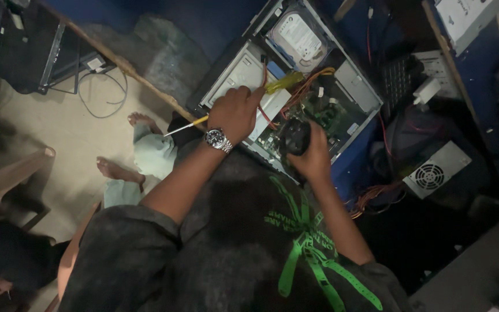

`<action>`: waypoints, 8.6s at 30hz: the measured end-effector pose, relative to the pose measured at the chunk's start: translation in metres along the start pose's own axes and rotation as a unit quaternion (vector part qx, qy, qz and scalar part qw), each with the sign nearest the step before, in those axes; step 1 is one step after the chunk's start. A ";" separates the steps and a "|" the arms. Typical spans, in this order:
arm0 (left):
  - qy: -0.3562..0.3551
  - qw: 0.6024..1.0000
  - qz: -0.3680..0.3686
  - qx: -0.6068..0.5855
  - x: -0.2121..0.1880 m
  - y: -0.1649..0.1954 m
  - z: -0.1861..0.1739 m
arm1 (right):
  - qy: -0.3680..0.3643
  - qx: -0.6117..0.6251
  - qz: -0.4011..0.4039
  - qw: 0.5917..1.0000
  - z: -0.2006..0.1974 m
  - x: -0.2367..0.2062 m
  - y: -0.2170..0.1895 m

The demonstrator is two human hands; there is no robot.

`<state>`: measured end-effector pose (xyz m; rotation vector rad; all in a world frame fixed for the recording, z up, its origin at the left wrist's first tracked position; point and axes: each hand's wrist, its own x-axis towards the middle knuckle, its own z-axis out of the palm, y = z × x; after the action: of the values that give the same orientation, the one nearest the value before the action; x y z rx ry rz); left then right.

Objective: The person uses a yellow screwdriver to remove screws from a fan mounted on the motherboard inside an open computer case. They detach the fan, set it aside, and then reattach it by screwing it back into place.

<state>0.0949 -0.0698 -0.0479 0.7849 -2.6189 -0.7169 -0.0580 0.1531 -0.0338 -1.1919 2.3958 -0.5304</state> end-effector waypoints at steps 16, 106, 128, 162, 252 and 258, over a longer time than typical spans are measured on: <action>-0.018 1.000 -0.001 -0.014 0.004 -0.001 -0.004 | -0.018 0.024 0.041 0.999 0.001 -0.007 0.010; -0.278 0.851 0.300 -0.329 0.002 0.178 -0.014 | 0.309 0.255 -0.036 0.916 -0.131 -0.133 -0.053; -0.278 0.874 0.276 -0.287 -0.002 0.169 -0.011 | 0.280 0.246 -0.053 0.926 -0.121 -0.126 -0.050; -0.295 0.881 0.318 -0.189 -0.005 0.163 -0.001 | 0.250 0.057 -0.211 0.943 -0.183 -0.131 -0.092; -0.396 0.757 0.352 -0.382 0.034 0.181 -0.056 | 0.246 -0.034 0.085 0.965 -0.169 -0.138 -0.158; -0.356 0.752 0.415 -0.369 0.068 0.183 -0.073 | 0.301 -0.062 -0.012 0.952 -0.190 -0.137 -0.147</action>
<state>-0.0059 -0.0043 0.1222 -1.0090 -2.4067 -1.7577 0.0163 0.2111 0.2261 -1.2448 2.9600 -0.8659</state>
